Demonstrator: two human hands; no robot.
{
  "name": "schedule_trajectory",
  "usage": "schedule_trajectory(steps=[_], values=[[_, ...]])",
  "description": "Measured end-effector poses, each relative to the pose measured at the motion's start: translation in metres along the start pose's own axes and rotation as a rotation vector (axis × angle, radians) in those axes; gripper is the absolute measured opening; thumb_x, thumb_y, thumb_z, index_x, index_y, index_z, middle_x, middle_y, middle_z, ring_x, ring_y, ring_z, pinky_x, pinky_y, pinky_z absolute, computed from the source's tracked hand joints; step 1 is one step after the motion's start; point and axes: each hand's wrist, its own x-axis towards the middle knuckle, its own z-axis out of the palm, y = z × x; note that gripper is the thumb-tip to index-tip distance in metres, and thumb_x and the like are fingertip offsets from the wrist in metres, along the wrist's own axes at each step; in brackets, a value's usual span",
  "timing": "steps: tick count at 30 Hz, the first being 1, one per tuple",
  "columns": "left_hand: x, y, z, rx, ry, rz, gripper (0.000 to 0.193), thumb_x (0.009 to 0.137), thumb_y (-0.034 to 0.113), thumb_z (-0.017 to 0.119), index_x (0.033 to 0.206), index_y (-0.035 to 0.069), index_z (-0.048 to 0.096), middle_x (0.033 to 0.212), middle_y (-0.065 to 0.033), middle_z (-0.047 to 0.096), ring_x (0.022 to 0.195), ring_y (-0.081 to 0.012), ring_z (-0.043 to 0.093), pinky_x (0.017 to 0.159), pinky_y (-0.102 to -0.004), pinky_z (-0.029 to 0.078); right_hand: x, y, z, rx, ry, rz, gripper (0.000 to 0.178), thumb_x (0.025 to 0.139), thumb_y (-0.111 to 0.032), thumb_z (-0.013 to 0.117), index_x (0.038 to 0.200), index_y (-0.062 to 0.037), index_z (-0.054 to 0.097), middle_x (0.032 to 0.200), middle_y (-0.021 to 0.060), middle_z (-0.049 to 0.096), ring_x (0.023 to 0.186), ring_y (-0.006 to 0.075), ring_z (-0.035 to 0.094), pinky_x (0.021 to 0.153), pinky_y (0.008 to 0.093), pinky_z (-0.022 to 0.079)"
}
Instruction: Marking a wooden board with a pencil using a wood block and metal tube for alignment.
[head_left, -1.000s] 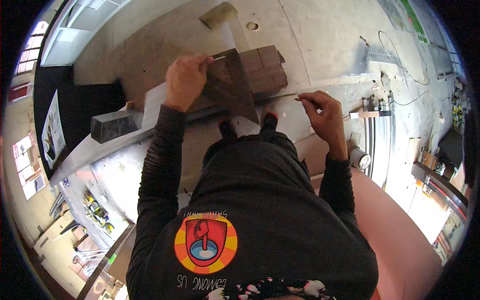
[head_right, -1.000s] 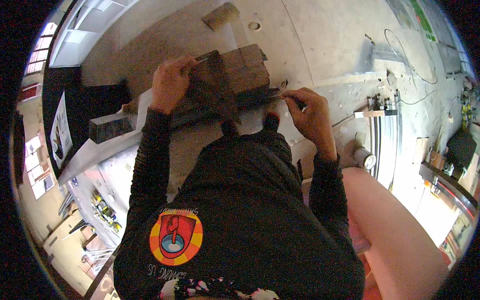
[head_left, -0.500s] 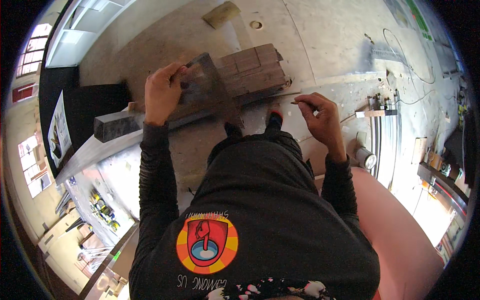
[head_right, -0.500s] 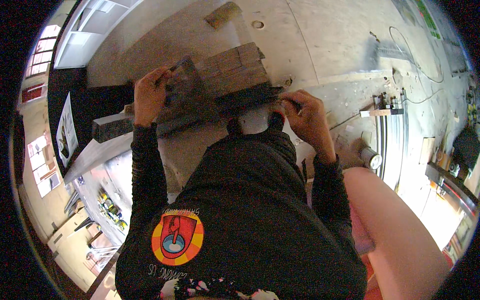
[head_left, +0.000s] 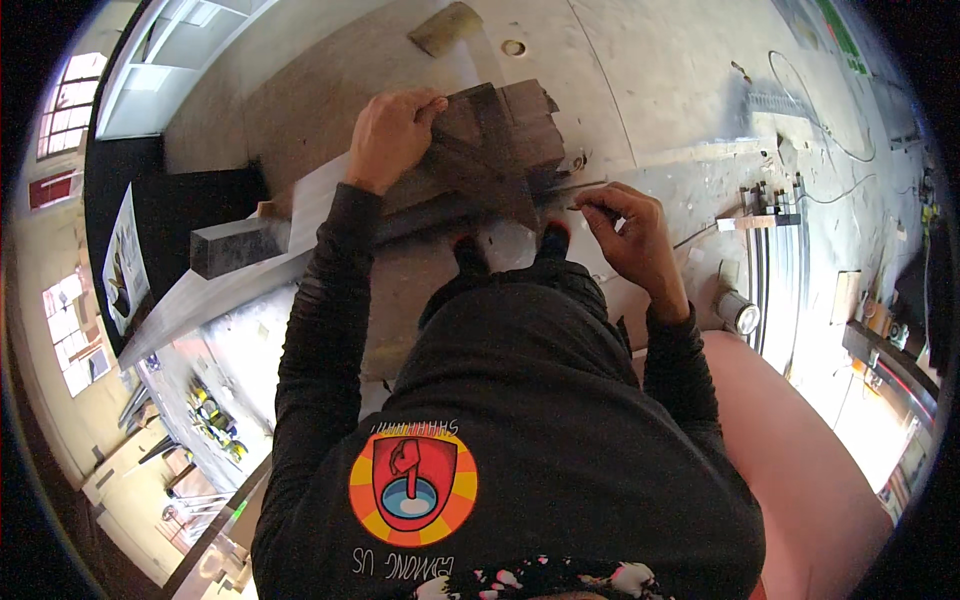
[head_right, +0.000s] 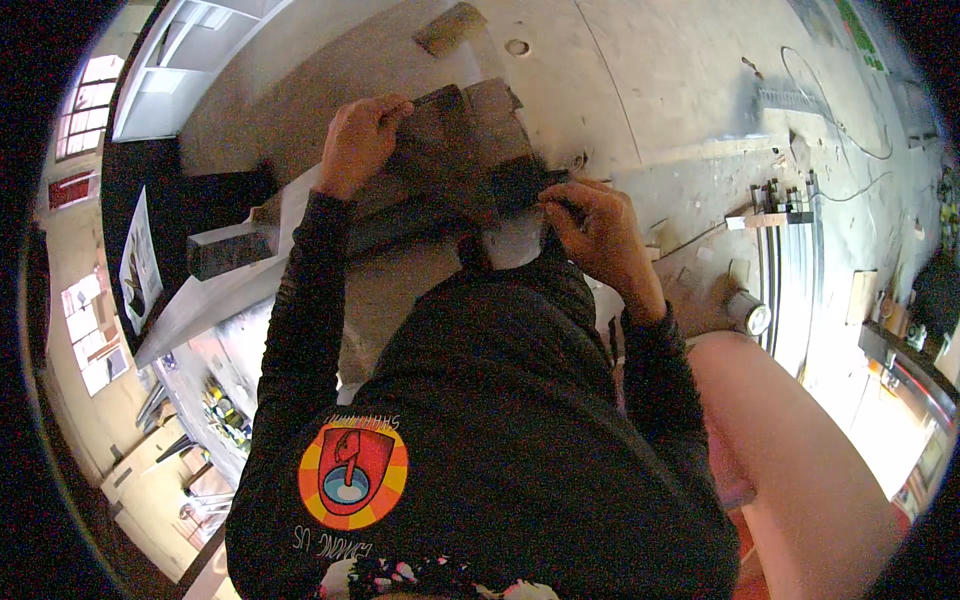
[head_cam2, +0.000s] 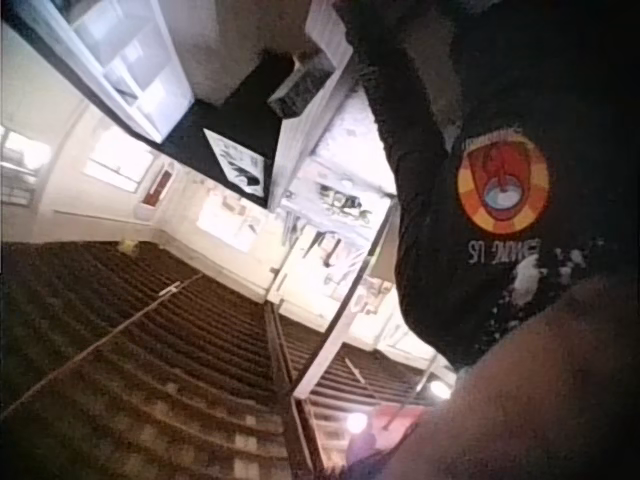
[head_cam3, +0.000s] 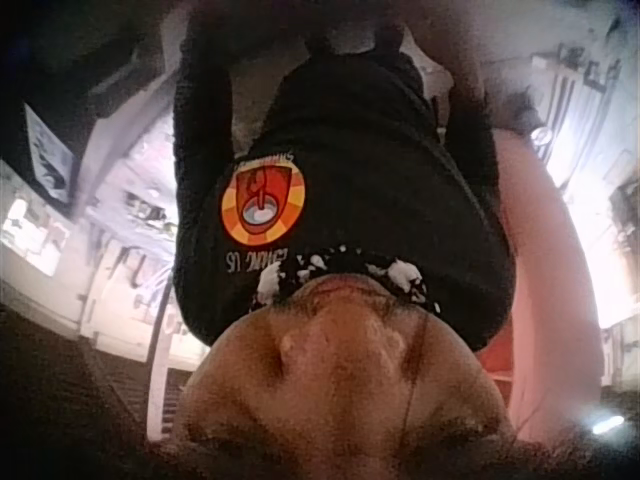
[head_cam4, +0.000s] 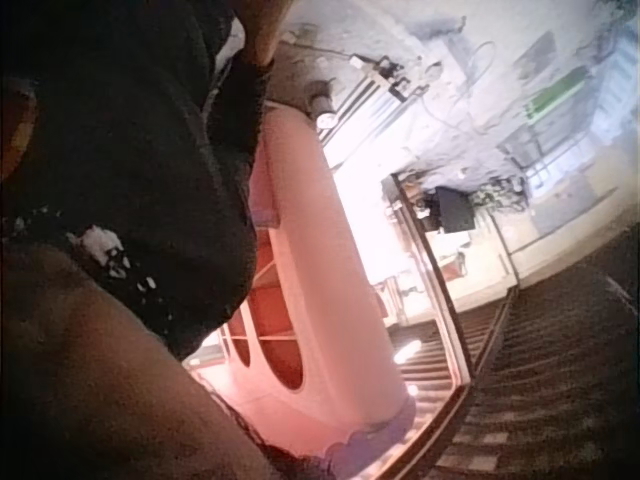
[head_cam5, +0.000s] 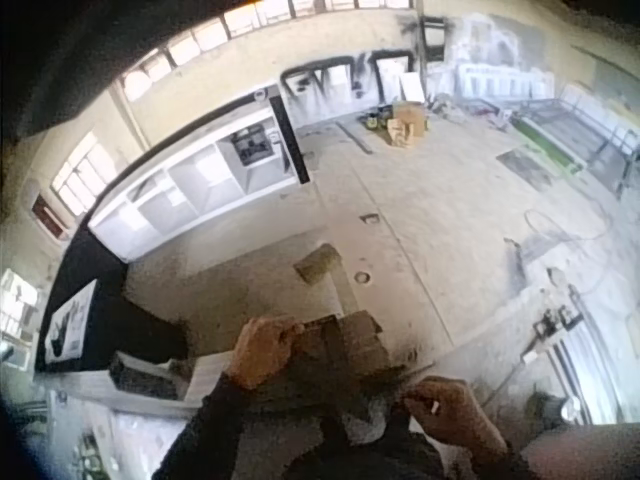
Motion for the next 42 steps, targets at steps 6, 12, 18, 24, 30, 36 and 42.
schedule_trajectory(steps=[6, 12, 18, 24, 30, 36, 42], values=[[0.003, 0.006, 0.001, 0.024, -0.010, 0.007, 0.020, 0.096, 0.024, 0.069, 0.103, 0.008, 0.079, 0.098, -0.0185, 0.075, 0.090, -0.0406, 0.071, 0.080, -0.0470, 0.057, -0.007, 0.002, 0.004, 0.030, 0.007, 0.034, 0.013, 0.094, -0.001, 0.070, 0.105, 0.0015, 0.077, 0.094, 0.0104, 0.075, 0.074, 0.0129, 0.065, 0.065, 0.0270, 0.051], [0.001, 0.005, 0.002, 0.068, -0.023, 0.042, 0.022, 0.096, 0.026, 0.069, 0.104, 0.008, 0.078, 0.097, -0.0196, 0.074, 0.091, -0.0416, 0.071, 0.080, -0.0482, 0.056, -0.010, 0.007, 0.005, 0.046, -0.003, 0.007, 0.013, 0.094, 0.000, 0.069, 0.104, 0.0015, 0.076, 0.090, 0.0095, 0.072, 0.071, 0.0129, 0.062, 0.064, 0.0277, 0.050], [0.000, 0.008, 0.000, 0.076, -0.032, 0.008, 0.024, 0.097, 0.029, 0.068, 0.104, 0.008, 0.078, 0.096, -0.0196, 0.074, 0.091, -0.0415, 0.071, 0.081, -0.0485, 0.056, -0.011, 0.007, 0.003, 0.052, 0.001, -0.002, 0.012, 0.093, -0.001, 0.070, 0.104, 0.0014, 0.076, 0.090, 0.0101, 0.073, 0.072, 0.0138, 0.064, 0.064, 0.0280, 0.050], [-0.004, 0.002, 0.004, 0.077, 0.014, 0.039, 0.022, 0.097, 0.028, 0.069, 0.102, 0.008, 0.077, 0.094, -0.0193, 0.074, 0.088, -0.0414, 0.071, 0.077, -0.0485, 0.055, -0.001, -0.004, 0.000, 0.044, 0.036, -0.007, 0.015, 0.092, -0.008, 0.070, 0.103, -0.0013, 0.076, 0.096, 0.0171, 0.075, 0.086, 0.0322, 0.073, 0.077, 0.0381, 0.057], [-0.007, -0.001, 0.007, 0.052, 0.056, 0.060, 0.020, 0.097, 0.026, 0.069, 0.101, 0.008, 0.077, 0.090, -0.0194, 0.073, 0.084, -0.0411, 0.071, 0.073, -0.0483, 0.055, 0.017, -0.017, 0.008, 0.104, 0.139, -0.017, 0.015, 0.092, -0.010, 0.071, 0.105, -0.0023, 0.077, 0.095, 0.0167, 0.075, 0.085, 0.0323, 0.073, 0.077, 0.0394, 0.057], [-0.008, 0.000, 0.006, 0.074, 0.045, 0.048, 0.018, 0.096, 0.024, 0.069, 0.102, 0.009, 0.079, 0.092, -0.0194, 0.074, 0.084, -0.0400, 0.072, 0.074, -0.0473, 0.056, 0.074, -0.033, 0.018, -0.056, 0.260, -0.166, 0.017, 0.093, -0.016, 0.072, 0.103, -0.0043, 0.078, 0.091, 0.0170, 0.073, 0.086, 0.0367, 0.071, 0.077, 0.0427, 0.057], [-0.007, -0.009, 0.010, 0.051, 0.056, 0.102, 0.018, 0.096, 0.022, 0.068, 0.102, 0.009, 0.079, 0.093, -0.0192, 0.074, 0.084, -0.0397, 0.072, 0.073, -0.0473, 0.056, 0.132, -0.019, 0.037, -0.257, 0.235, -0.345, 0.018, 0.094, -0.021, 0.066, 0.097, -0.0063, 0.076, 0.094, 0.0161, 0.072, 0.090, 0.0384, 0.071, 0.080, 0.0477, 0.058]])
